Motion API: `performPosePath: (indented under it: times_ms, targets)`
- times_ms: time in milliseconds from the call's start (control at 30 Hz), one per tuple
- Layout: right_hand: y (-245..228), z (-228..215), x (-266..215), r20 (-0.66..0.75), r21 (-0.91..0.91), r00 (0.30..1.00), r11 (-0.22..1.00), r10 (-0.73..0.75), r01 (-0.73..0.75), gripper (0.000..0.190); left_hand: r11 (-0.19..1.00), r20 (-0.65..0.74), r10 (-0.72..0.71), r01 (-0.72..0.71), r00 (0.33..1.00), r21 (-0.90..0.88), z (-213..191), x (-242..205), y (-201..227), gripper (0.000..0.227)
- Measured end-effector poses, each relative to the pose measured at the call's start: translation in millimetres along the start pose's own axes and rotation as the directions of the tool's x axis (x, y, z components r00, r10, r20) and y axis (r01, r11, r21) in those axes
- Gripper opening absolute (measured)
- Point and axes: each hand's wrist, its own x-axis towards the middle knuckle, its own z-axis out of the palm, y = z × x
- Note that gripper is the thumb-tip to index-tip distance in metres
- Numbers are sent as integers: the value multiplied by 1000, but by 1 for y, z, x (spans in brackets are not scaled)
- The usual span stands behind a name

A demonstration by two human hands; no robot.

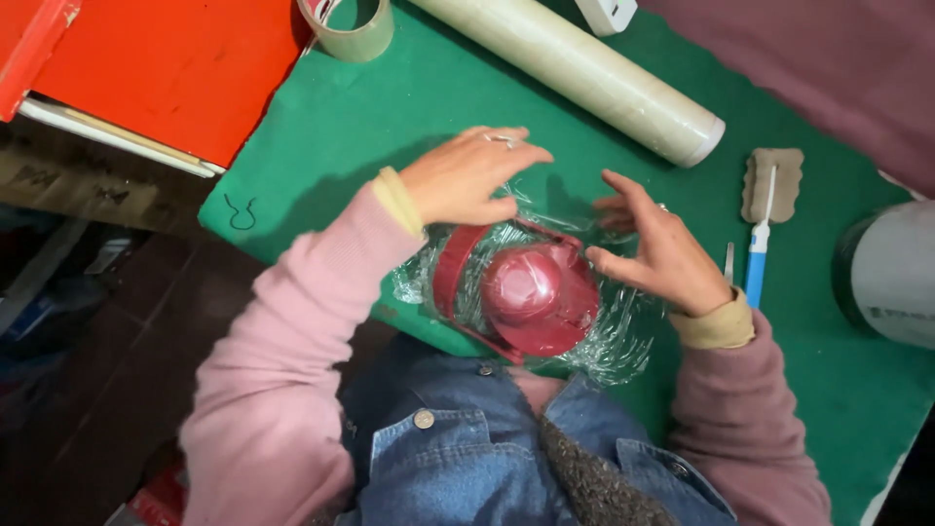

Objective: Wrapping a red plastic kettle with plastic wrap.

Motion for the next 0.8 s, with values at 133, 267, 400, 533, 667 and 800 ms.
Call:
performPosePath:
  times_ms: [133,267,400,533,667,800]
  targets:
    - [-8,-1,3,51,-37,991,992,121,-119,91,996,135,14,-3,991,-84,40,22,-23,64]
    - [-7,0,3,47,-36,984,985,170,-169,80,980,317,-26,86,948,-177,47,47,-18,65]
    - [-9,0,4,34,-87,988,985,151,-147,63,982,463,-63,139,884,-131,52,61,-12,59]
    - [-13,0,2,-29,-218,998,975,-59,51,58,987,525,-35,112,850,-117,39,64,-5,47]
    - [-28,-1,-1,-101,-351,980,928,-171,126,55,961,505,-2,142,863,-239,23,55,-4,31]
    - [-28,5,-8,-97,-223,990,972,-98,74,54,920,443,-1,175,896,-352,14,42,-1,22]
